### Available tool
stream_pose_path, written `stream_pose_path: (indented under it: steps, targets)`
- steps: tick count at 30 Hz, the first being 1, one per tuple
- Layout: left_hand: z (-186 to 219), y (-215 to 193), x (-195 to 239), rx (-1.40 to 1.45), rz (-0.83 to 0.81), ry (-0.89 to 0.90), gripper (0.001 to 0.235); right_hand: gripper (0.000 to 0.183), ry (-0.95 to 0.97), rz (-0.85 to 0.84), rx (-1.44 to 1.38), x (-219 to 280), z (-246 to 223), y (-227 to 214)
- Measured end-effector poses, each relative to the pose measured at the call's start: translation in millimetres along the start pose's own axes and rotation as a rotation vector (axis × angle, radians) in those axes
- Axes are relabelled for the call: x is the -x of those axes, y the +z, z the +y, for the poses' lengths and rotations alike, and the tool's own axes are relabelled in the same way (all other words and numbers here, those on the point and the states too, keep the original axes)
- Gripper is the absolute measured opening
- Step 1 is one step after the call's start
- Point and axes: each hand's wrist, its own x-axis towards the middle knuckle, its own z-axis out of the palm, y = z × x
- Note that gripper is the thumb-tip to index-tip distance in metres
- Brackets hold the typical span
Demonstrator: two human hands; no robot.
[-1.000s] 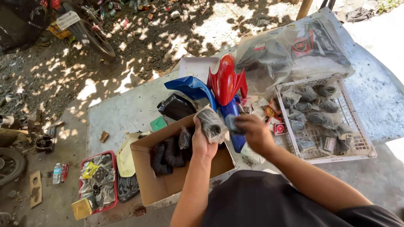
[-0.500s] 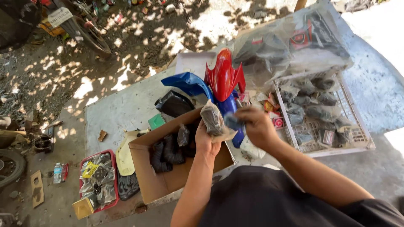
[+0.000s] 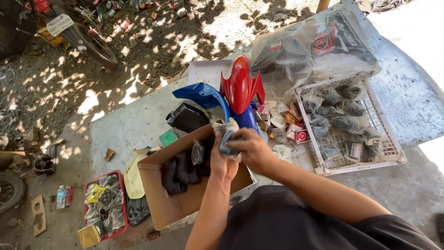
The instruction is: The person sorts small, wrapped items from a cardboard box into a white plastic basket. They pick up items one by one, briefly inspect them, and place them into the basket. The workspace includes motorcycle parts and other boxes.
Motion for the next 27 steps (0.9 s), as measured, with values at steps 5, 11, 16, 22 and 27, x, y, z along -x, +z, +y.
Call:
stream_pose_path:
  steps: [5, 11, 16, 22, 27]
  targets:
    - [14.3, -42.6, -34.3, 0.006, 0.168, 0.111, 0.061, 0.046, 0.136, -0.266, -0.067, 7.4, 3.3, -5.6]
    - [-1.6, -37.4, -20.0, 0.011, 0.050, 0.176, 0.048, 0.038, 0.003, 0.050, 0.174, -34.6, 12.7, -0.5]
    - [-3.4, -77.3, -48.2, 0.189, 0.111, 0.088, 0.048, 0.035, -0.308, 0.016, 0.371, 7.8, -1.1, 35.6]
    - [10.4, -81.9, -28.2, 0.450, 0.112, 0.091, 0.061, 0.032, -0.207, -0.126, 0.365, 14.0, 8.5, 9.6]
    - [2.5, -99.5, -35.5, 0.448, 0.024, -0.086, 0.066, 0.026, -0.450, -0.082, 0.217, -12.4, -10.5, 32.2]
